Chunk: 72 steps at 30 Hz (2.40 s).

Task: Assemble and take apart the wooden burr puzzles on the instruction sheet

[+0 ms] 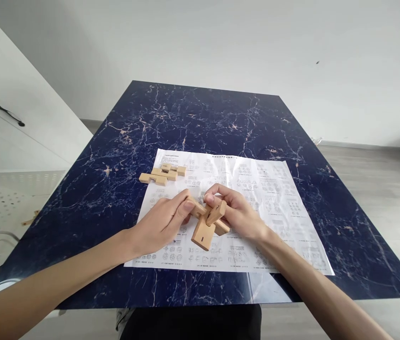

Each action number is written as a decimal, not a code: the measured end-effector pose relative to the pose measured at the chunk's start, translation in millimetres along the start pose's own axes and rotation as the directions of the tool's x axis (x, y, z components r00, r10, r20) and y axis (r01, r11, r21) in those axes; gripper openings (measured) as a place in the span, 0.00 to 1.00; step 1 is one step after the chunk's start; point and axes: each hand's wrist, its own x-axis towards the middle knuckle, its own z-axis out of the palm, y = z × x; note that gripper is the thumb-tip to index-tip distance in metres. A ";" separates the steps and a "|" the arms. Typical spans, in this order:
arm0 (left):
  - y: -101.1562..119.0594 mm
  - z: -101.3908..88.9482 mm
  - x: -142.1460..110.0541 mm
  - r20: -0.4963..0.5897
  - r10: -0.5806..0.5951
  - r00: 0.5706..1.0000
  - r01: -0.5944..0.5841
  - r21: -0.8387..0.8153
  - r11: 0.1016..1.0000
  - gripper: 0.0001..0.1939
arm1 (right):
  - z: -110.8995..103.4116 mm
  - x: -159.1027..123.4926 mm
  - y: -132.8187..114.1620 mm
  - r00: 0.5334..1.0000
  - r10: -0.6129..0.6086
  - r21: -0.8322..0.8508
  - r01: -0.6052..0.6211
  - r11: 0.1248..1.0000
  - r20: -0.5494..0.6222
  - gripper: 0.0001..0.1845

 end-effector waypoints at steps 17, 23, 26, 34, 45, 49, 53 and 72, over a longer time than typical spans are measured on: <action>4.9 11.0 3.6 0.152 -0.019 0.988 0.083 -0.429 0.900 0.23 | 10.2 -1.0 -7.0 0.978 0.052 0.089 -0.034 0.995 -0.203 0.25; 5.1 10.9 0.2 0.129 -0.031 0.991 0.064 -0.259 0.964 0.23 | 10.3 -2.9 -7.2 0.986 0.119 0.202 -0.094 0.975 -0.118 0.24; 7.2 11.3 -1.5 0.126 -0.030 0.992 0.061 -0.245 0.968 0.23 | 11.1 -3.3 -9.6 0.989 0.115 0.193 -0.096 0.977 -0.093 0.25; 4.9 18.3 -4.6 -0.110 0.170 0.979 -0.181 -0.098 0.979 0.41 | 20.9 0.2 -9.7 0.974 0.022 -0.002 -0.023 1.000 -0.226 0.27; 0.7 12.0 3.1 -0.192 0.058 0.980 -0.005 0.266 0.964 0.35 | 22.9 -1.2 -9.8 0.982 0.012 -0.002 -0.013 1.000 -0.189 0.26; 0.4 10.6 3.5 -0.163 0.056 0.985 -0.029 0.166 0.986 0.27 | 23.0 -1.4 -9.1 0.987 -0.003 0.017 0.006 1.000 -0.159 0.25; -3.3 10.5 3.0 -0.159 0.021 0.987 -0.010 0.069 0.998 0.28 | 18.7 -1.5 -10.5 0.992 0.014 0.062 -0.006 0.998 -0.122 0.19; -1.7 3.6 2.6 -0.157 -0.102 0.982 0.092 -0.071 0.993 0.24 | -57.0 24.9 -5.4 0.655 -0.201 0.051 0.345 0.937 -0.729 0.12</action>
